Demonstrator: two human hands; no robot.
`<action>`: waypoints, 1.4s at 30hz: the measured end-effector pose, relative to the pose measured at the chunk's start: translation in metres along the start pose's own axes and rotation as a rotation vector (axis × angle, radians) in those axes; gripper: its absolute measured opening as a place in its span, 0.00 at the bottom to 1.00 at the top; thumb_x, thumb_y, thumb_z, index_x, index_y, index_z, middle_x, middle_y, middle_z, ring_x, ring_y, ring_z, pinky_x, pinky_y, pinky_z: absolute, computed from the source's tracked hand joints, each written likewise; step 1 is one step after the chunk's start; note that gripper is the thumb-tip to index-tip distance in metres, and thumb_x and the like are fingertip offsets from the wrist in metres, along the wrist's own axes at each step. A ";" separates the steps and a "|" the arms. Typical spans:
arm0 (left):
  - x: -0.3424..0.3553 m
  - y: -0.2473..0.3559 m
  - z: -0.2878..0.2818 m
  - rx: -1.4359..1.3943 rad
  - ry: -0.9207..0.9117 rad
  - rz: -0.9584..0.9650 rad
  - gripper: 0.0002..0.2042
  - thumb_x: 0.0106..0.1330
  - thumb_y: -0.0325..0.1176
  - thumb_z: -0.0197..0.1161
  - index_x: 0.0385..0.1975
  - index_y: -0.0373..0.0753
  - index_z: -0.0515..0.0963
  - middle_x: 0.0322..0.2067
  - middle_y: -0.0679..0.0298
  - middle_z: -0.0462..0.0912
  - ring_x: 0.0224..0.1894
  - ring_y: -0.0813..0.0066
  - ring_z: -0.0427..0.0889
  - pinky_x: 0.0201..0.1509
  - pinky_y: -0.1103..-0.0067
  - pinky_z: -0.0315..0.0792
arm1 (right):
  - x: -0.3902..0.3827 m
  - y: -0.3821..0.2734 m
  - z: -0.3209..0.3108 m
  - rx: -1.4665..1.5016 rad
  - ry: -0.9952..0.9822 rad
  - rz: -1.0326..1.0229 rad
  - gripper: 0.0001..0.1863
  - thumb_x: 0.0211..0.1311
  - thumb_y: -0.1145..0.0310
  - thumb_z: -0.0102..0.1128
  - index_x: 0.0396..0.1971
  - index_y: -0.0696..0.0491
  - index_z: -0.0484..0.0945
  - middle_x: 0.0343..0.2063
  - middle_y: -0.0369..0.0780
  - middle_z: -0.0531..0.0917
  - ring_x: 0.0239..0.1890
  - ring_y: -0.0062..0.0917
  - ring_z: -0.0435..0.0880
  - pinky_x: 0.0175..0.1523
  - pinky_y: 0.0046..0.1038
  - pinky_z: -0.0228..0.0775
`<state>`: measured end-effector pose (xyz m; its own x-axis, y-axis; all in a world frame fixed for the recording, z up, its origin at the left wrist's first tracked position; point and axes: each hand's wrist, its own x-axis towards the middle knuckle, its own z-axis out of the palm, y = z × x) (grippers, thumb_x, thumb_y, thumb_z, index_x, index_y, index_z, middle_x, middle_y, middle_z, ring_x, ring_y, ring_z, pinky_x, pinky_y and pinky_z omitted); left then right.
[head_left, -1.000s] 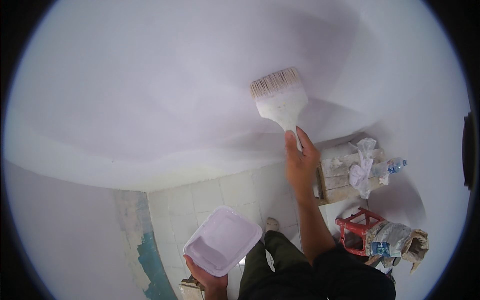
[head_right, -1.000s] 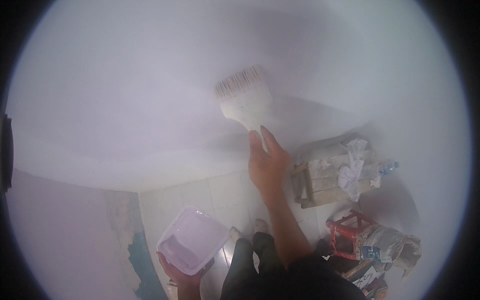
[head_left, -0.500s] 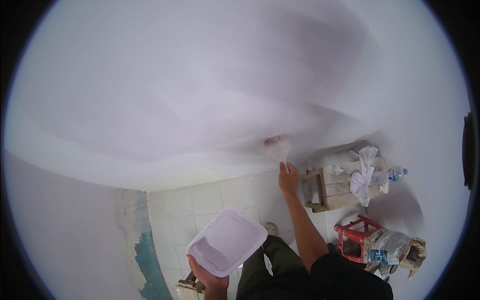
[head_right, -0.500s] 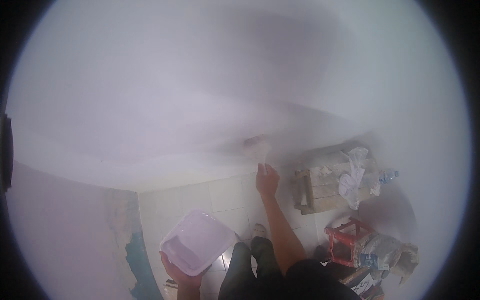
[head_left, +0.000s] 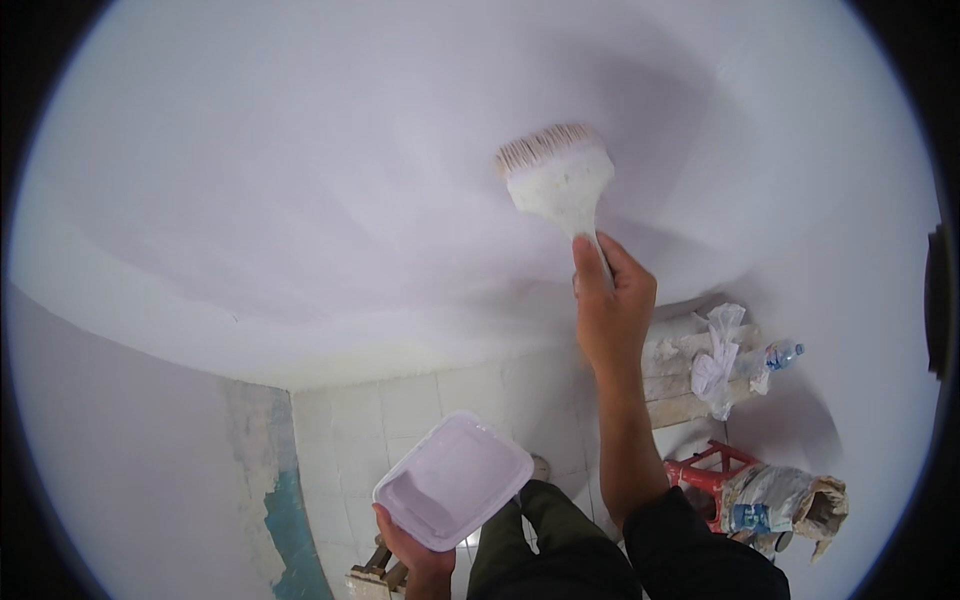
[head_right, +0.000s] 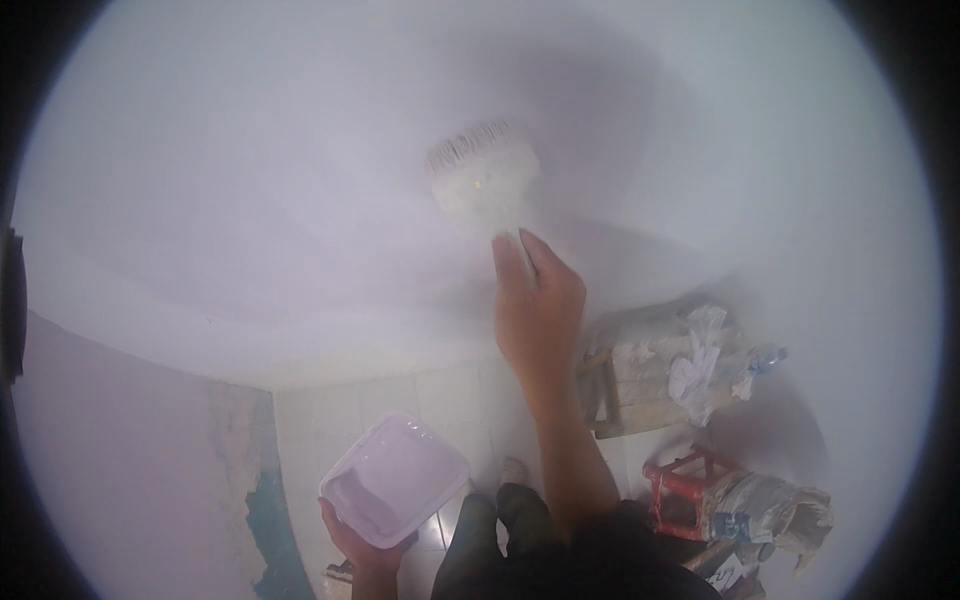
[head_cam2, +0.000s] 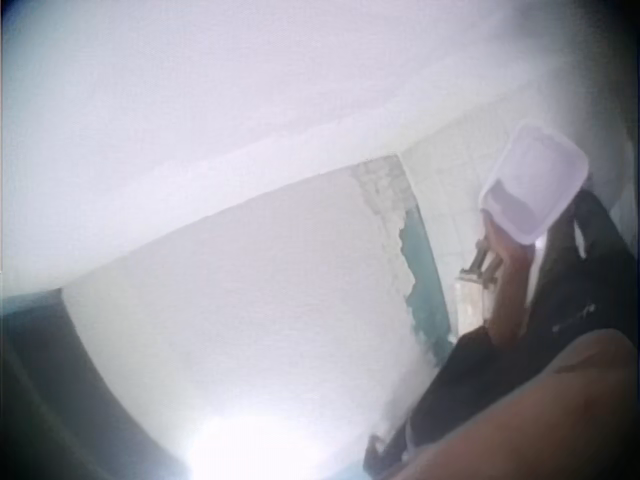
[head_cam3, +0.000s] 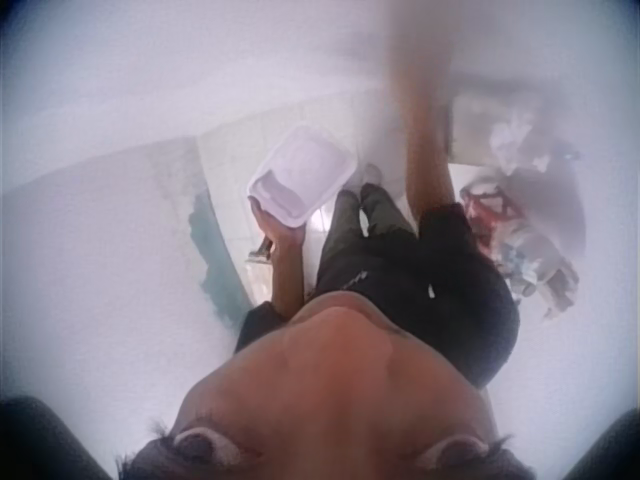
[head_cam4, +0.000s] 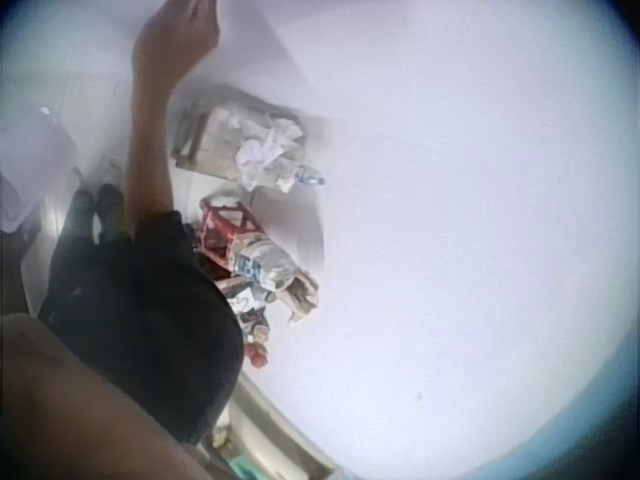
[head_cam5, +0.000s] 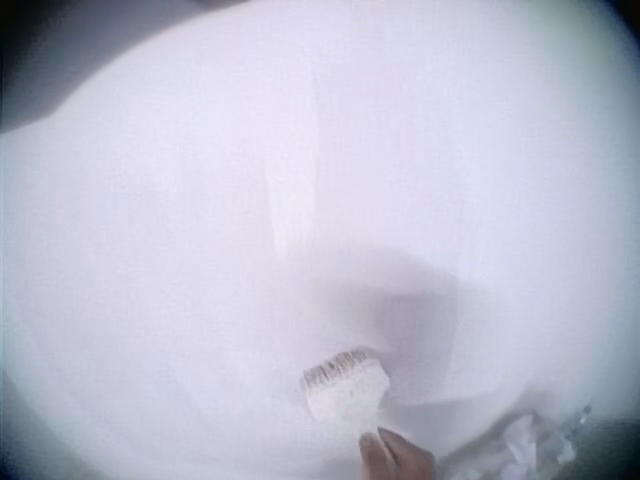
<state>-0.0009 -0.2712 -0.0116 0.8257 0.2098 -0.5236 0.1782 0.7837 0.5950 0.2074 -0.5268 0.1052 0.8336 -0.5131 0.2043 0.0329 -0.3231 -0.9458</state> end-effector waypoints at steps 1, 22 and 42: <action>-0.002 0.001 0.006 -0.016 -0.006 0.002 0.35 0.71 0.64 0.32 0.68 0.45 0.59 0.64 0.58 0.65 0.64 0.52 0.67 0.64 0.55 0.65 | 0.004 -0.006 0.002 0.052 0.000 0.007 0.15 0.66 0.64 0.57 0.40 0.62 0.81 0.19 0.45 0.78 0.22 0.26 0.74 0.34 0.28 0.67; -0.016 0.005 0.002 0.023 0.101 0.009 0.33 0.72 0.61 0.33 0.68 0.45 0.59 0.64 0.59 0.64 0.66 0.55 0.65 0.66 0.56 0.63 | -0.037 0.284 0.062 -0.404 -0.008 0.139 0.21 0.66 0.56 0.55 0.44 0.60 0.82 0.33 0.53 0.84 0.40 0.48 0.83 0.47 0.41 0.72; -0.019 0.009 0.003 0.024 0.104 0.049 0.32 0.73 0.59 0.35 0.67 0.41 0.59 0.64 0.59 0.64 0.67 0.57 0.63 0.68 0.60 0.60 | -0.037 0.268 0.062 -0.238 -0.006 -0.035 0.20 0.68 0.58 0.56 0.46 0.60 0.81 0.34 0.51 0.85 0.37 0.43 0.85 0.46 0.36 0.74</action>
<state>-0.0138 -0.2703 0.0053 0.7743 0.3081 -0.5527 0.1521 0.7572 0.6352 0.2195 -0.5454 -0.1715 0.8373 -0.4944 0.2335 -0.0686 -0.5188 -0.8521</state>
